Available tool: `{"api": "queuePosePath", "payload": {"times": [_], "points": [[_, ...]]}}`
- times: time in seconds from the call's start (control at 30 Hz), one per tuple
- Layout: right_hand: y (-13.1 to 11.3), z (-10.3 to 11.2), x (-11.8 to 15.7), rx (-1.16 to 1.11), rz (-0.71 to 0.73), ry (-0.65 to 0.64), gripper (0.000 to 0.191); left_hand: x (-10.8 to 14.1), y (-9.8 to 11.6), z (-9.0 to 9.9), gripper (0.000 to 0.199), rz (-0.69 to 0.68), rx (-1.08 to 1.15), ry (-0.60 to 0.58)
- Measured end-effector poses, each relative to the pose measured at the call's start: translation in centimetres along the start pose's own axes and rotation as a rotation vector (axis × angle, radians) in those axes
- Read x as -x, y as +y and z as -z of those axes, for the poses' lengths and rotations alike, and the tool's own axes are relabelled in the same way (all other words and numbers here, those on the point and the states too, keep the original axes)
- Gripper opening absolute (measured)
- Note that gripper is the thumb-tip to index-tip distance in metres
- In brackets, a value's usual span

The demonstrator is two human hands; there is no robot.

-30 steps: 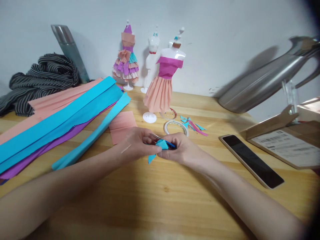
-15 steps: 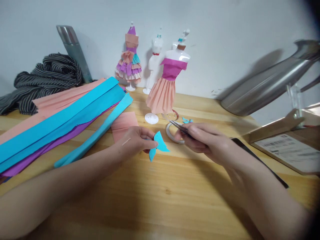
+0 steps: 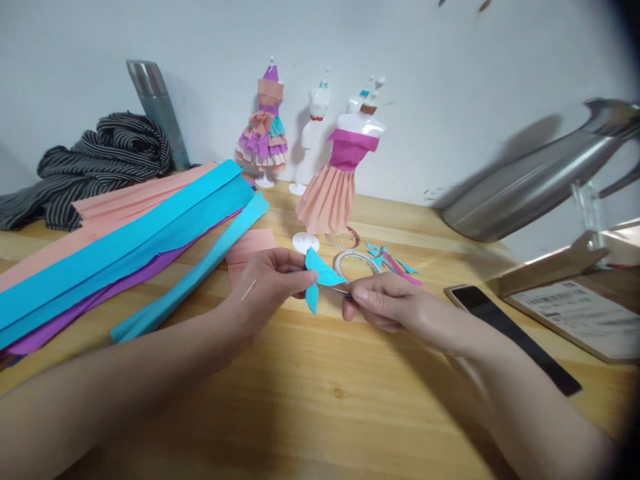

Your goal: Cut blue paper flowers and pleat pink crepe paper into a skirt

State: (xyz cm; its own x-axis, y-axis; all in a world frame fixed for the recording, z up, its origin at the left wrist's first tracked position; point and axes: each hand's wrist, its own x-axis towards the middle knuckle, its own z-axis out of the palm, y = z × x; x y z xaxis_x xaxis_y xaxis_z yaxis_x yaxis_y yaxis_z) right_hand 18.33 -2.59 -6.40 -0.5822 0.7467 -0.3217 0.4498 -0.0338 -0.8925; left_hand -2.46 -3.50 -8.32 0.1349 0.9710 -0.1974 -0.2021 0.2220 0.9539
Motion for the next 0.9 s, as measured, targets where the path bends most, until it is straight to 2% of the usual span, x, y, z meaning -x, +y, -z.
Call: {"api": "queuePosePath", "payload": {"times": [0.37,0.73,0.9], "points": [[0.0,-0.6,-0.4,-0.066,0.021,0.06,0.059,0.4,0.4,-0.2,0.025,0.042,0.069,0.033],[0.2,-0.7,-0.7,-0.062,0.031,0.054,0.057,-0.4,-0.7,0.1,0.026,-0.021,-0.011,0.054],[0.2,-0.8,-0.7,-0.057,0.025,0.073,0.058,-0.3,-0.5,0.0,0.025,-0.033,-0.074,0.066]]}}
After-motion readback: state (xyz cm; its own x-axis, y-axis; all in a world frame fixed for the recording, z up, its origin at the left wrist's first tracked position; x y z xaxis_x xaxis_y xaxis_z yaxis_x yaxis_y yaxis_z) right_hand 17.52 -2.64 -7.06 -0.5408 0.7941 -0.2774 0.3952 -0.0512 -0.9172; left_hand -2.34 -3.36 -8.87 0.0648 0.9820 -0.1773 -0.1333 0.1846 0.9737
